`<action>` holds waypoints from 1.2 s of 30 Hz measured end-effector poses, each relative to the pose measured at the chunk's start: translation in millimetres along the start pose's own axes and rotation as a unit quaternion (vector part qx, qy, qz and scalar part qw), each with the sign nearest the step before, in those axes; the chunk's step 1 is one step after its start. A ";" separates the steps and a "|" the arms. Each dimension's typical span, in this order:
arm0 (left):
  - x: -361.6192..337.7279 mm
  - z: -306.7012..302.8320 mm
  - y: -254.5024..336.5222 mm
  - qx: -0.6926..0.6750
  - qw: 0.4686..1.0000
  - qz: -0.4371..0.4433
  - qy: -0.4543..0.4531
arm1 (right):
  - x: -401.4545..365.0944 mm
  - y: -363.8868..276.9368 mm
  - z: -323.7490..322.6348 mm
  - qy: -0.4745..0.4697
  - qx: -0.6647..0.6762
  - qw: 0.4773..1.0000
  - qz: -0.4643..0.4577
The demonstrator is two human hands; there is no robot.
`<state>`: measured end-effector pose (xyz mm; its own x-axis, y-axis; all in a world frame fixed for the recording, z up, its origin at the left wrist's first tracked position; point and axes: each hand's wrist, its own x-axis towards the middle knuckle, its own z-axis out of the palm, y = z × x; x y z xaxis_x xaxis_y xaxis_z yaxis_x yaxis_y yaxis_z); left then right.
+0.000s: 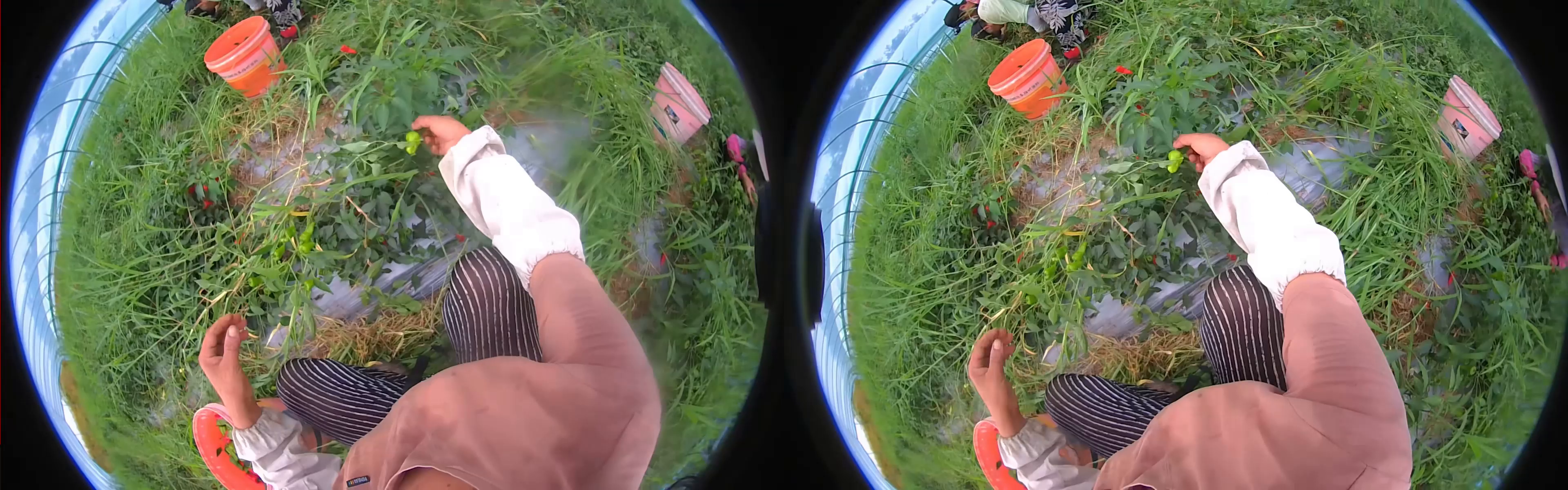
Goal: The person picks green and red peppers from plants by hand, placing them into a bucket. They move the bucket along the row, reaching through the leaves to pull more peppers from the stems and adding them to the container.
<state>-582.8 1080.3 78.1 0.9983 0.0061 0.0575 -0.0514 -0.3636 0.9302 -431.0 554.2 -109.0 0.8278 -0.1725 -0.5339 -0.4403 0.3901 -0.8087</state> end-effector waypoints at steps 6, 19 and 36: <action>12.6 126.6 23.1 -0.151 0.959 -0.039 -0.237 | -32.8 -56.9 -39.0 -0.038 0.335 0.933 -0.128; 88.5 230.2 -20.2 -0.360 0.871 -0.157 -0.296 | -48.8 10.1 94.9 -0.018 -0.472 0.779 -0.413; 94.9 280.9 -111.5 -0.234 0.901 -0.275 -0.241 | -57.8 5.7 93.2 0.112 -0.548 0.767 -0.314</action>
<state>-474.9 859.7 -122.0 0.7659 -0.3811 -0.5178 0.5618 0.0049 0.8273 -449.0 650.6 -59.8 0.9697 -0.2151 0.1160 -0.1096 -0.8070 -0.5803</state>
